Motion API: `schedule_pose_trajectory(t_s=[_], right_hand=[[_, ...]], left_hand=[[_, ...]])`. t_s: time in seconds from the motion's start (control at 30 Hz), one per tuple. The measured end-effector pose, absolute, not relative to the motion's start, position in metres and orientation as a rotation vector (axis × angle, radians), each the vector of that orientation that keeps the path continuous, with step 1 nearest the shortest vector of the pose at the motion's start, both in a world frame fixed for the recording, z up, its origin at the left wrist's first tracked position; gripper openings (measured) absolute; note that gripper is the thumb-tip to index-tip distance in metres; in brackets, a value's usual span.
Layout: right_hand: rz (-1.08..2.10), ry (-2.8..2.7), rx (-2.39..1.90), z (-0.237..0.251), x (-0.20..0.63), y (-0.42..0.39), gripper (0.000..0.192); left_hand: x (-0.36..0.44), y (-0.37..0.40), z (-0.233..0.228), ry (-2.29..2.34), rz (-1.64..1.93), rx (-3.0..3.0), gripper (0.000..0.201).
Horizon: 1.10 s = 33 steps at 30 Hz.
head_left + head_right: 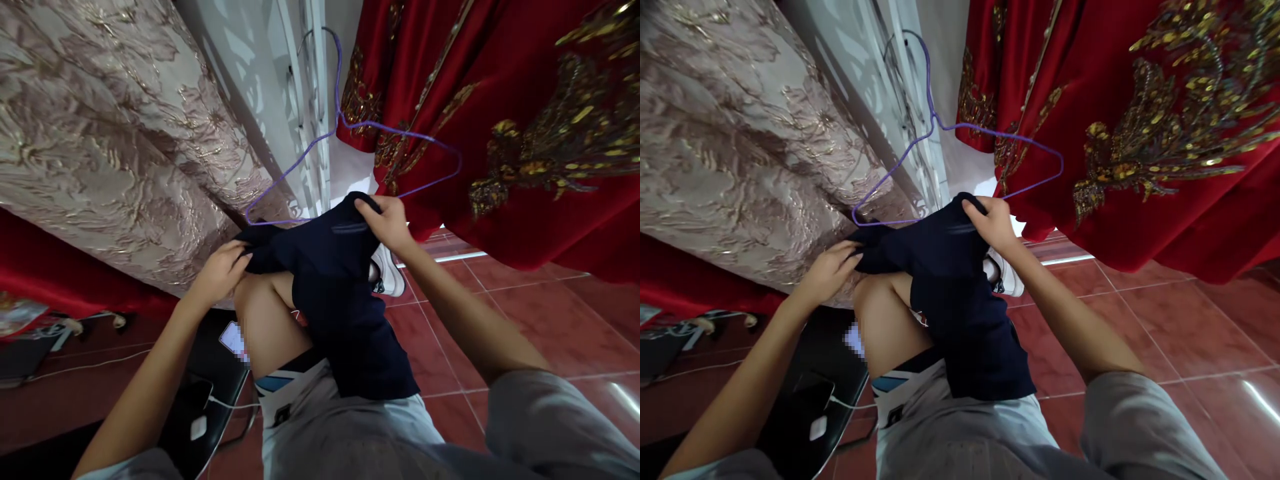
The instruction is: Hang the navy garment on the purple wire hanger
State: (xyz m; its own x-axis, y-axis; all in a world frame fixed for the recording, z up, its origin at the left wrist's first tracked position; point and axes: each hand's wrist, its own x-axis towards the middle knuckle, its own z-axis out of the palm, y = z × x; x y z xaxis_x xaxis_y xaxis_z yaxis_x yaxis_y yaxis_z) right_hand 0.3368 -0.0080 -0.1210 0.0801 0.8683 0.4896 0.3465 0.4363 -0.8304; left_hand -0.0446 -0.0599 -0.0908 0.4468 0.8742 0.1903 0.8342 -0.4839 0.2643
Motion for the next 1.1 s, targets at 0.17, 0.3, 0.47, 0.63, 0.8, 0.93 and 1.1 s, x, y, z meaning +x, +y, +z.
schedule_pose_trajectory(t_s=[0.17,0.3,0.47,0.63,0.8,0.93,1.1], right_hand=[[0.489,-1.553,-1.171,-0.095,0.361,-0.039,0.049],[0.631,-1.593,-1.164,-0.092,0.35,-0.05,0.05],[0.589,-1.718,-1.109,-0.095,0.345,-0.064,0.039],[0.326,-1.544,-1.013,-0.083,0.375,-0.086,0.056],[0.206,-1.414,-1.067,-0.065,0.415,-0.102,0.081],[0.296,-1.613,-1.217,-0.037,0.44,-0.095,0.035],[0.512,-1.524,-1.15,-0.015,0.439,-0.061,0.054]], left_hand=[[-0.017,-0.054,-0.058,1.513,0.991,2.578,0.019],[0.028,-0.033,-0.032,1.394,1.163,2.571,0.011],[0.061,-0.015,-0.023,1.288,1.24,2.572,0.028],[0.05,-0.012,-0.018,1.248,1.289,2.596,0.04],[0.035,-0.011,-0.001,1.318,1.278,2.6,0.023],[0.032,-0.006,0.003,1.347,1.388,2.565,0.015],[0.038,0.008,0.0,1.297,1.604,2.344,0.024]])
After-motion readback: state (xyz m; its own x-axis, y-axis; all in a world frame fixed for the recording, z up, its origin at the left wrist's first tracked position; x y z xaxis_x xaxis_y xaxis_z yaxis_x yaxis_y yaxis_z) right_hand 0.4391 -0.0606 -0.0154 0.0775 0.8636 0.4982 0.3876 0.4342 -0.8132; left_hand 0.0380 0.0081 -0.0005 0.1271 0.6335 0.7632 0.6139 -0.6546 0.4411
